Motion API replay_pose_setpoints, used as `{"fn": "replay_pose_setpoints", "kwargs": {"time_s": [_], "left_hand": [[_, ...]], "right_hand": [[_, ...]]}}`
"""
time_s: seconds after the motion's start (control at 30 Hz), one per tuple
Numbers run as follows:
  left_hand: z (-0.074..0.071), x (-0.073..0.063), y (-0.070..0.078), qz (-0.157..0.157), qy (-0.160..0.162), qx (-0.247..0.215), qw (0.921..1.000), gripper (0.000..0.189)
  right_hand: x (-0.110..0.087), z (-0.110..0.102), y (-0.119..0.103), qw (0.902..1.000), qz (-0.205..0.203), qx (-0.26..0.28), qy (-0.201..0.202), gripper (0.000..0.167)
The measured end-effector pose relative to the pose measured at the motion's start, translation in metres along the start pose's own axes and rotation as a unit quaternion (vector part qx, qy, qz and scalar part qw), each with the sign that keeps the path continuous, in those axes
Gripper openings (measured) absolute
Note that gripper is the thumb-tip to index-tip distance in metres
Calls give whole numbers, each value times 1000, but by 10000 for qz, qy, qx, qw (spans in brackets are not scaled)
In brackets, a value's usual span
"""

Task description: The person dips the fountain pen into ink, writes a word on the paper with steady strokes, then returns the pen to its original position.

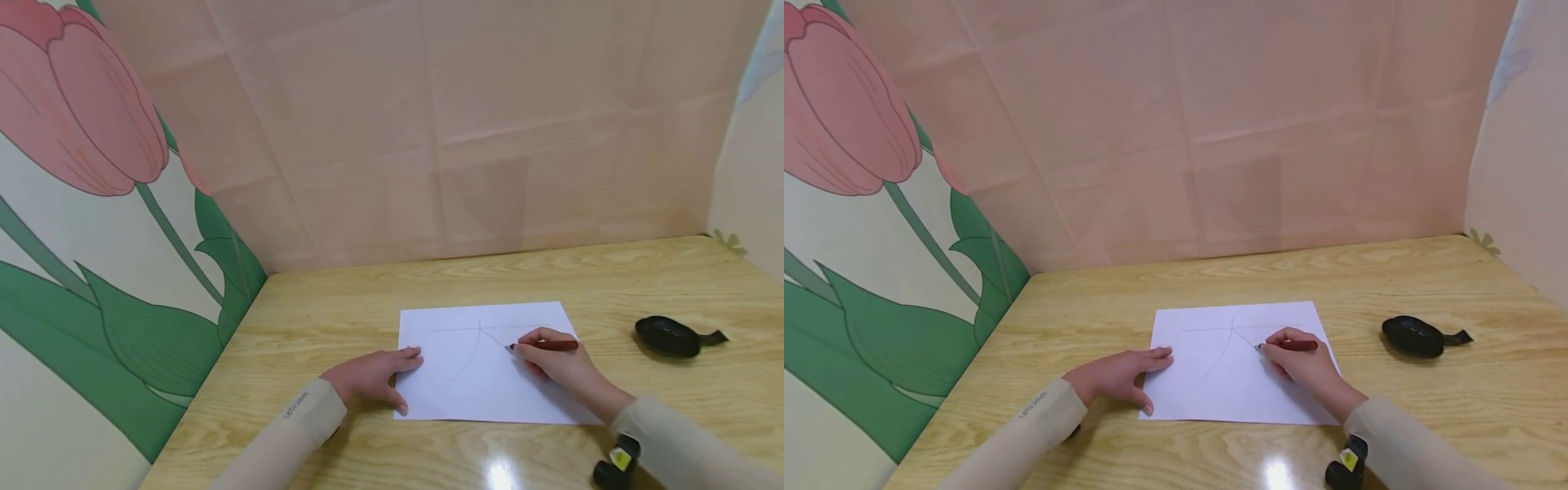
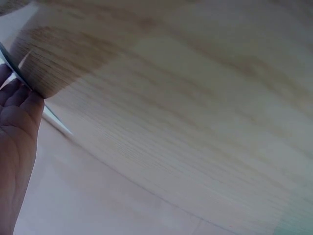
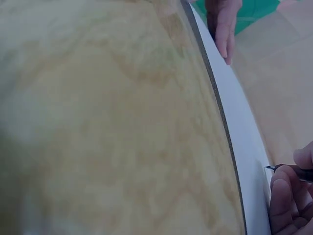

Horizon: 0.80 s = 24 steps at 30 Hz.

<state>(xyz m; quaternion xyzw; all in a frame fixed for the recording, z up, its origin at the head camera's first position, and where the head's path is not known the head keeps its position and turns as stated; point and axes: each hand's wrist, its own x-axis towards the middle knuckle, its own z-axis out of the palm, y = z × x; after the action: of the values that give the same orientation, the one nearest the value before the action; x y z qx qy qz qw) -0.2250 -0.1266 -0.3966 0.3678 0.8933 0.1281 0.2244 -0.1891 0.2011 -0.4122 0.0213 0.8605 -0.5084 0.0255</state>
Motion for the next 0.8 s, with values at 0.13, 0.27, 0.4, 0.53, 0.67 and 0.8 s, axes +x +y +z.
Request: {"fn": "replay_pose_setpoints", "kwargs": {"time_s": [0.13,0.27,0.4,0.53,0.67,0.8], "left_hand": [[0,0,0,3,14,25,10000,88],[-1,-1,0,24,31,55,10000,88],[-1,1,-1,13,8,75,10000,87],[-1,3,-3,-34,-38,44,10000,88],[-1,4,-3,-5,-60,25,10000,88],[0,4,-3,42,-46,37,10000,89]], "right_hand": [[-2,0,0,10000,41,-46,19,30],[-3,-2,1,10000,73,-10,-19,30],[-4,-4,2,9999,125,-8,-83,31],[-4,-6,3,9997,220,-41,-140,33],[-6,-7,4,9993,319,-65,-168,34],[-9,-9,3,9993,342,-63,-169,33]]}}
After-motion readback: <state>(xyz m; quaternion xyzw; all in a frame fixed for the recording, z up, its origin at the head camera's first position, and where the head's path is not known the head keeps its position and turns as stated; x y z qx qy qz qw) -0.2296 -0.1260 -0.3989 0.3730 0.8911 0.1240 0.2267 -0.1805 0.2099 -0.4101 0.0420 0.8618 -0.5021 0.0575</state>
